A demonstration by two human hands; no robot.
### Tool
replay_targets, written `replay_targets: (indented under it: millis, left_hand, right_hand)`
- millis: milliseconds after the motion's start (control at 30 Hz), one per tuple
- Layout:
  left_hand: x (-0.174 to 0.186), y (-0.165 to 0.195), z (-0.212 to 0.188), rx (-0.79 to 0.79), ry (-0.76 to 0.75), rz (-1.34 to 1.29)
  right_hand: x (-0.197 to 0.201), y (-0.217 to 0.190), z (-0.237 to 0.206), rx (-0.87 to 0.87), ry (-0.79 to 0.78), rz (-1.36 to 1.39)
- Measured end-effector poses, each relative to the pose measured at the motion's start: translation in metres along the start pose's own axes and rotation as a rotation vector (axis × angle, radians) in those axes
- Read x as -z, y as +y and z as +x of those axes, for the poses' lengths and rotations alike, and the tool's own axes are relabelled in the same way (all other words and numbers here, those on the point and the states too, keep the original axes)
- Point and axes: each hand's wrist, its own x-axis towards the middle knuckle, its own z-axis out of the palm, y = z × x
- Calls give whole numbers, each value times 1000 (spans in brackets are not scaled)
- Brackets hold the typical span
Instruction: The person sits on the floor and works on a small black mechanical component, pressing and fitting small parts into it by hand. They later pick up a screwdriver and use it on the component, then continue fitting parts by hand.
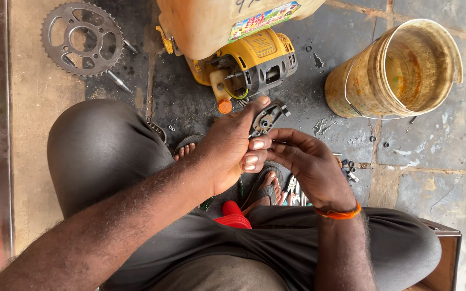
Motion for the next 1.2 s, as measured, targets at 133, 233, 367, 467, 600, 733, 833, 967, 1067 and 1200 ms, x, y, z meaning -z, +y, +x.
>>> replay_targets:
  millis: [133,233,367,467,600,733,833,967,1067,1200]
  left_hand:
    - [-1,3,0,-16,85,31]
    - [-2,3,-1,-19,45,51]
    - [-5,1,0,-6,31,46]
    - [-6,-1,1,4,31,50]
    - [-6,-4,3,-5,40,90]
    - [-6,-7,5,-2,49,101]
    - [-5,-8,6,-5,45,90]
    - [-4,-8,6,-15,22,80]
    - [-4,-9,5,-10,23,76]
    - [-5,-9,7,3,27,59]
  right_hand:
    - [-3,-4,-9,165,-12,-86]
    - [-1,-4,-17,256,47,-72]
    - [2,-3,-26,407,56,-66]
    - [1,-2,-29,439,89,-46]
    - [-2,1,-26,430,116,83]
    - [-9,8,-24,449,181,-14]
    - [-11,10,-23,487,168,3]
    - [-11,9,-22,448,182,40]
    - [-11,8,-24,463,193,-39]
    - [-12,8,-23,496,252,-170]
